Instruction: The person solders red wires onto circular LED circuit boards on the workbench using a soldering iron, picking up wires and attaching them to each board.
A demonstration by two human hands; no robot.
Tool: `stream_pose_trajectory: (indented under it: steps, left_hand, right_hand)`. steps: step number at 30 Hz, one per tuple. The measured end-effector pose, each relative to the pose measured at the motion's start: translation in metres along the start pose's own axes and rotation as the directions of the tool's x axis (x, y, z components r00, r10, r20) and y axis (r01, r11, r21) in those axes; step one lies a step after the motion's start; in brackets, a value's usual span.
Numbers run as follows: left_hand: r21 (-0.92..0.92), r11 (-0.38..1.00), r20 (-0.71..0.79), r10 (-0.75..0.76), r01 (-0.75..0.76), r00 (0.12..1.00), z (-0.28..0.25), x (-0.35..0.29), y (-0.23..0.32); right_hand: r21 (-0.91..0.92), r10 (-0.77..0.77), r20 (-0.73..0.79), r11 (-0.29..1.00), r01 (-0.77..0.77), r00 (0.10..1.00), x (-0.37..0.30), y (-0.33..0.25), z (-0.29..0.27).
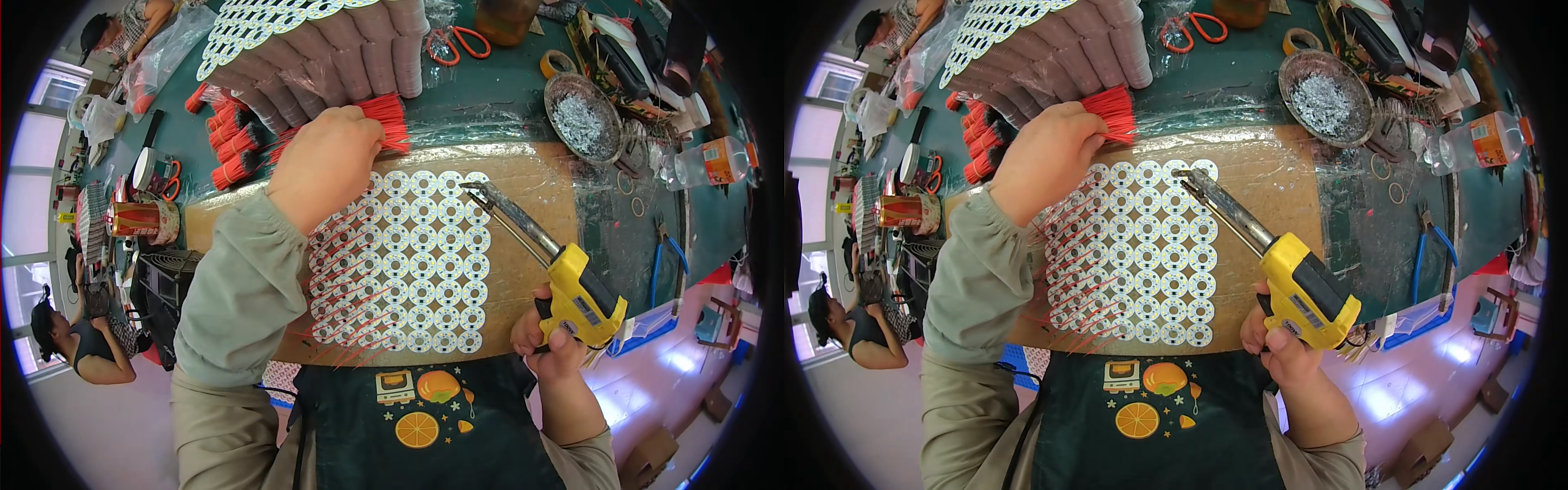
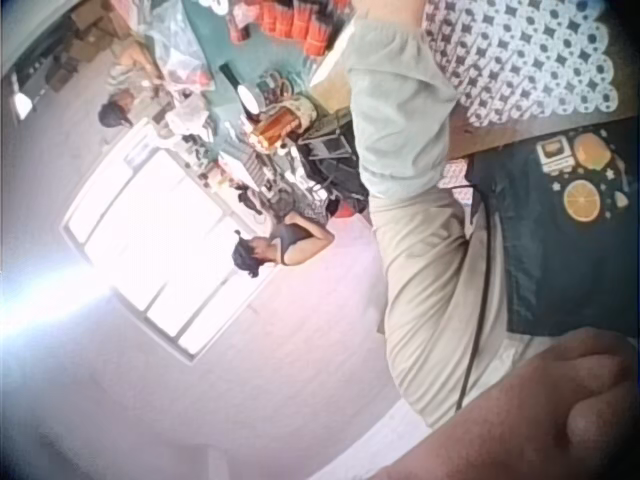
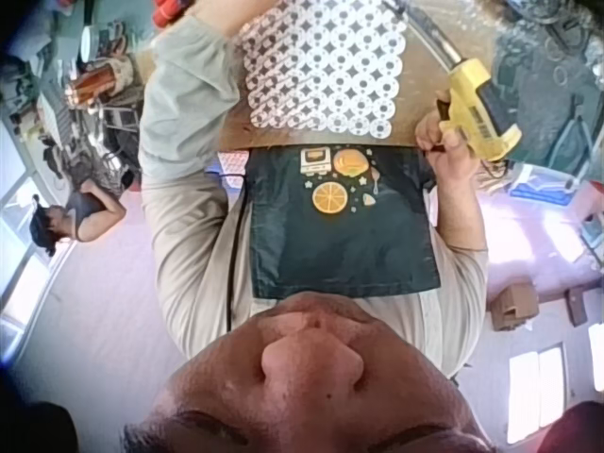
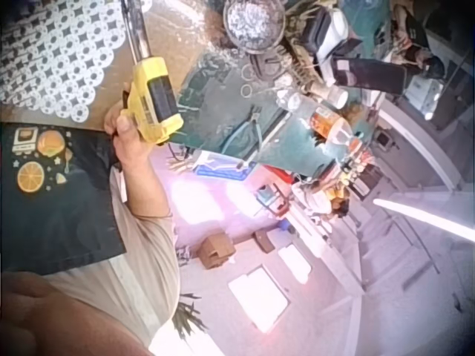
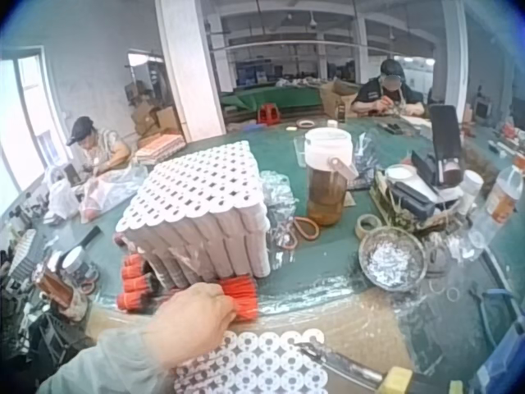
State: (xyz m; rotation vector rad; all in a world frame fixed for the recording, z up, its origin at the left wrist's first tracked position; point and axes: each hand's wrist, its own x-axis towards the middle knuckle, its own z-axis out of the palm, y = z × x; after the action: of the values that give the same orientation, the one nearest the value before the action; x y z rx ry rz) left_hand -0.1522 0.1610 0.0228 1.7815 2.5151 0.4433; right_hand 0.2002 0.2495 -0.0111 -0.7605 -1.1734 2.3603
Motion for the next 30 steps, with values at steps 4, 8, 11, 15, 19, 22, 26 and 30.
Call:
stream_pose_trajectory:
  steps: [4,8,11,15,19,22,26,30]
  left_hand:
    - [0.324,0.934,0.125,0.116,-0.151,0.985,-0.029,0.000,0.014]
    - [0.524,0.804,0.278,0.150,-0.280,0.949,-0.048,0.006,0.028]
    - [0.549,0.775,0.327,0.146,-0.314,0.934,-0.053,0.009,0.036]
    - [0.607,0.705,0.392,0.136,-0.367,0.910,-0.038,0.011,0.039]
    - [0.622,0.690,0.479,0.038,-0.370,0.877,-0.028,0.014,0.047]
    - [0.624,0.696,0.492,0.004,-0.356,0.871,-0.029,0.015,0.049]
    - [0.585,0.753,0.368,0.087,-0.303,0.926,-0.035,0.000,0.040]
    - [0.467,0.847,0.128,0.218,-0.253,0.967,-0.040,-0.027,0.041]
  right_hand:
    - [0.001,-0.003,-0.005,1.000,0.003,1.000,0.000,0.001,0.000]
    - [-0.001,-0.005,-0.016,1.000,0.005,1.000,0.000,-0.001,0.000]
    - [0.005,-0.006,-0.011,1.000,0.007,1.000,0.000,-0.001,0.000]
    - [0.021,-0.008,-0.007,1.000,0.008,1.000,0.000,0.000,-0.001]
    - [0.019,-0.005,-0.007,1.000,0.005,1.000,0.001,-0.001,0.001]
    - [0.015,-0.013,-0.006,1.000,0.013,1.000,0.001,0.000,0.000]
    - [0.023,-0.009,0.003,1.000,0.009,1.000,0.001,-0.001,0.001]
    - [0.030,-0.006,-0.004,1.000,0.006,1.000,-0.003,-0.002,-0.001]
